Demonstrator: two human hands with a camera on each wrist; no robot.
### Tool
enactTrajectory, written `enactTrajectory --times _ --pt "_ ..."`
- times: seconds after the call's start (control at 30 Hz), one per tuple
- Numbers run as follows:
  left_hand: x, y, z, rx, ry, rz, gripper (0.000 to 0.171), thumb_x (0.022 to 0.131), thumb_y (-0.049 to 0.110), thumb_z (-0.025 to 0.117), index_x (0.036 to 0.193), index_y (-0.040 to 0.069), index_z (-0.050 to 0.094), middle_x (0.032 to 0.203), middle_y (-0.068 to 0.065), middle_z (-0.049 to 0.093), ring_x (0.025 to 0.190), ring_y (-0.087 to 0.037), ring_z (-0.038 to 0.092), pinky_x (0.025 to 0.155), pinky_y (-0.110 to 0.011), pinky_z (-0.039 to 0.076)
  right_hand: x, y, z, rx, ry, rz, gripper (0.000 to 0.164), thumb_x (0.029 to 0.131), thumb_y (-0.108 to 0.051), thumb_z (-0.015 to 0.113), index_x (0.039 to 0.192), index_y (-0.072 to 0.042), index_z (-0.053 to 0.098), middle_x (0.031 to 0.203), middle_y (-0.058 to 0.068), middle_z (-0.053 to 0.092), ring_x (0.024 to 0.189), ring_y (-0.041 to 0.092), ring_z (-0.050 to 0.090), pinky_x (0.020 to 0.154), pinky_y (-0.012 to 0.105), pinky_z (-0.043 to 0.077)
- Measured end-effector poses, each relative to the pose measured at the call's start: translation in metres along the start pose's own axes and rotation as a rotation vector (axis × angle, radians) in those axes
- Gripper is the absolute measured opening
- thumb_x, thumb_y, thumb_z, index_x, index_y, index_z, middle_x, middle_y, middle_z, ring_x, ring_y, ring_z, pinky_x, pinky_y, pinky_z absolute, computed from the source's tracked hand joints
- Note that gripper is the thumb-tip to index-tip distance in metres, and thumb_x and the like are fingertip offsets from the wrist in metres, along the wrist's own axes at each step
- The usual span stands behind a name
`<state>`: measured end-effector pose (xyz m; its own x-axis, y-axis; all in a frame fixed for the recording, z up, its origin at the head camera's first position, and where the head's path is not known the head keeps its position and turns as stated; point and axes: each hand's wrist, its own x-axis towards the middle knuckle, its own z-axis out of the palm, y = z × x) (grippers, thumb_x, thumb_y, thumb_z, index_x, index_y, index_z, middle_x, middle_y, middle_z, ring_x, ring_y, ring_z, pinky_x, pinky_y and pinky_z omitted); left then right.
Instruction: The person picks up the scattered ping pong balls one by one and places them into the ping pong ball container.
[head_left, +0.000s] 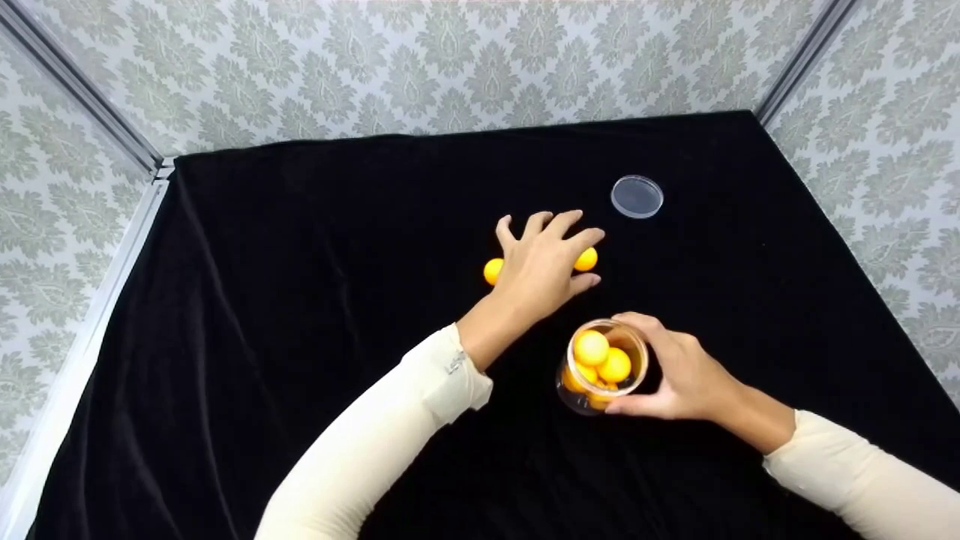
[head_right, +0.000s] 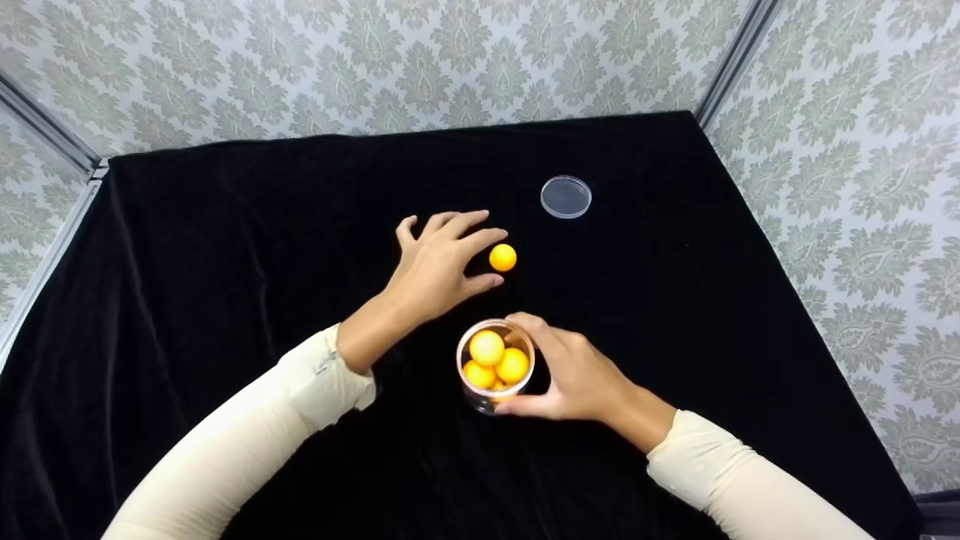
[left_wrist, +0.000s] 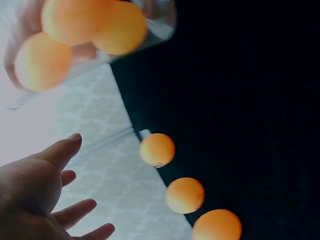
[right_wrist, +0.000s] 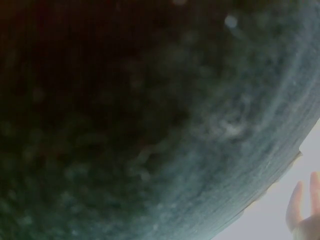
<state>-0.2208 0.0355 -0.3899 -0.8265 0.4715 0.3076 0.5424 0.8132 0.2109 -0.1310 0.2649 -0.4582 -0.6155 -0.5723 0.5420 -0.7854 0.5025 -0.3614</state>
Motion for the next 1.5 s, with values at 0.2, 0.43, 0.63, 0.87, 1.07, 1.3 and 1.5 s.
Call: enactTrajectory --times 0.2,0.43,0.63,0.87,1.07,1.3,1.5 --pt "0.012 -0.006 0.02 0.037 -0.077 -0.032 0.058 0.089 0.053 0.073 0.142 0.038 0.056 0.16 0.002 0.044 0.143 -0.032 0.043 0.111 -0.073 0.024 0.0 0.001 0.0 0.002 0.0 -0.006 0.105 0.06 -0.053 0.096 0.141 -0.001 0.052 0.13 0.006 0.066 0.108 0.021 0.071 0.104 0.014 0.044" --pt "0.024 -0.009 0.034 0.062 -0.109 -0.059 0.055 0.091 0.05 0.073 0.141 0.037 0.057 0.153 0.004 0.052 0.141 -0.03 0.044 0.111 -0.076 0.021 0.001 0.001 0.0 0.01 0.006 -0.012 0.105 0.06 -0.052 0.096 0.14 0.0 0.052 0.126 0.009 0.068 0.106 0.021 0.071 0.103 0.014 0.045" --pt "0.032 -0.01 0.045 0.088 -0.144 -0.097 0.055 0.092 0.05 0.071 0.143 0.038 0.056 0.15 0.006 0.055 0.139 -0.03 0.045 0.112 -0.077 0.02 0.001 0.001 0.0 0.02 0.006 -0.011 0.105 0.06 -0.051 0.096 0.14 0.0 0.052 0.126 0.01 0.068 0.107 0.022 0.071 0.104 0.014 0.045" --pt "0.036 -0.008 0.053 0.122 -0.167 -0.107 0.054 0.092 0.051 0.07 0.143 0.04 0.056 0.145 0.008 0.059 0.136 -0.029 0.047 0.112 -0.077 0.021 0.001 0.001 0.0 0.028 0.011 -0.009 0.105 0.06 -0.051 0.096 0.14 0.0 0.052 0.125 0.011 0.068 0.107 0.021 0.071 0.104 0.014 0.044" --pt "0.038 -0.007 0.058 0.141 -0.179 -0.115 0.049 0.093 0.048 0.07 0.14 0.04 0.058 0.137 0.01 0.064 0.131 -0.026 0.051 0.112 -0.076 0.021 0.001 0.001 0.0 0.033 0.009 -0.012 0.105 0.06 -0.051 0.096 0.14 -0.001 0.052 0.127 0.01 0.067 0.108 0.022 0.071 0.105 0.014 0.044" --pt "0.037 -0.007 0.062 0.168 -0.158 -0.12 0.039 0.094 0.039 0.071 0.132 0.04 0.063 0.127 0.012 0.068 0.125 -0.024 0.053 0.112 -0.076 0.022 0.0 0.001 0.0 0.034 0.01 -0.017 0.105 0.061 -0.051 0.096 0.141 0.0 0.052 0.128 0.01 0.067 0.108 0.022 0.071 0.105 0.014 0.043" --pt "0.035 -0.006 0.061 0.166 -0.134 -0.104 0.036 0.094 0.037 0.071 0.13 0.039 0.065 0.123 0.012 0.069 0.123 -0.023 0.055 0.112 -0.076 0.022 0.0 0.001 0.0 0.034 0.012 -0.014 0.105 0.061 -0.052 0.096 0.141 0.0 0.051 0.124 0.013 0.069 0.106 0.021 0.071 0.104 0.014 0.045"
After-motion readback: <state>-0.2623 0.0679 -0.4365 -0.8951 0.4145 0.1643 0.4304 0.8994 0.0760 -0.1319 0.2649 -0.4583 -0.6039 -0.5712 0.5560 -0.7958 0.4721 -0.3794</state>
